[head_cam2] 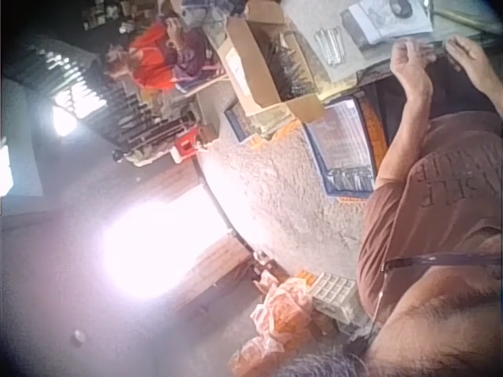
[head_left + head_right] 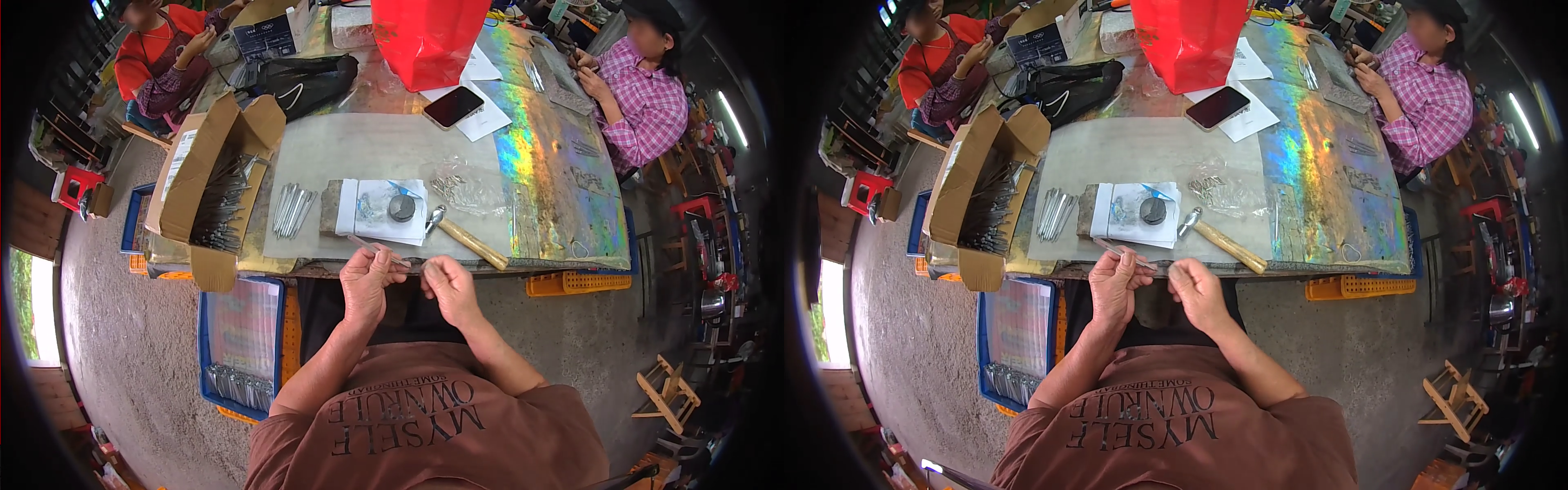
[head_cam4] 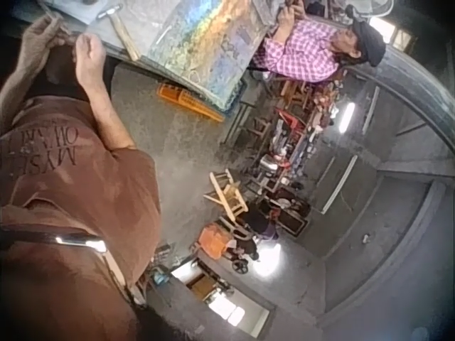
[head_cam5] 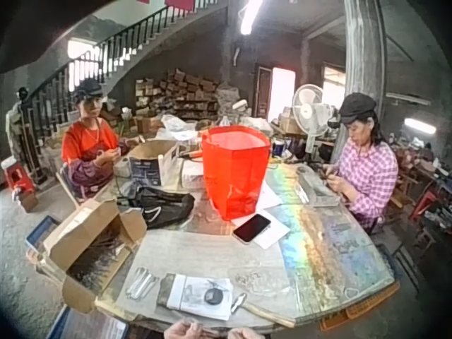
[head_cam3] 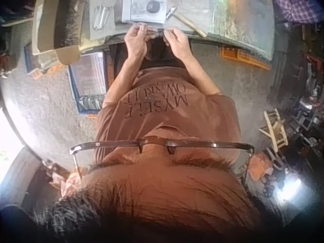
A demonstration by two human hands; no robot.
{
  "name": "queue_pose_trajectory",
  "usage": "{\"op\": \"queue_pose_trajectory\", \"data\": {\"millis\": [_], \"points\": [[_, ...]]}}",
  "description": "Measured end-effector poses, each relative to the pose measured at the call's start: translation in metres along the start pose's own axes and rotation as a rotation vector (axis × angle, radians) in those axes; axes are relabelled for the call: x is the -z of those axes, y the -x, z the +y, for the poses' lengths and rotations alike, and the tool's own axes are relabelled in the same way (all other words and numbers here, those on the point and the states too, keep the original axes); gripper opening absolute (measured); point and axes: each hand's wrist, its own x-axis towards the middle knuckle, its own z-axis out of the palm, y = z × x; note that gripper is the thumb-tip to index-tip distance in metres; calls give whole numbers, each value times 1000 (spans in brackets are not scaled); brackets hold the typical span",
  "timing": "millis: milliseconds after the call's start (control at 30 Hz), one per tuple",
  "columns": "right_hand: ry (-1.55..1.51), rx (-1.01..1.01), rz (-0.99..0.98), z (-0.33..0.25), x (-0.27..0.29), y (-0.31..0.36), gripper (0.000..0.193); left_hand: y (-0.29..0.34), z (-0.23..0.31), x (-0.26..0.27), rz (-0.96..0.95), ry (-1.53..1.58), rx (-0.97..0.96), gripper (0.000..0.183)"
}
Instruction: The person assembles metal rods by fitting small fasteners onto each rod, securing them by hammering on a metal block with a hammer, and placing the finished rods into a plastic crate.
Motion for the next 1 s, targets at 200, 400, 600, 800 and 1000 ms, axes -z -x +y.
{"op": "queue_pose_trajectory", "data": {"millis": [200,400,600,800,1000], "points": [[1074,512,223,-15,62,-22,14,-33,12,7,12,-117,-137,12],[1423,285,108,-13,83,-25,22,-67,20,-3,-40,-311,-299,11],[1312,230,24,-19,88,-33,24,-79,14,-5,-43,-392,-331,10],[1115,40,-190,-39,88,-37,27,-82,10,-6,-36,-405,-341,9],[599,-439,-172,-45,87,-33,26,-83,9,-7,-16,-479,-371,7]]}}
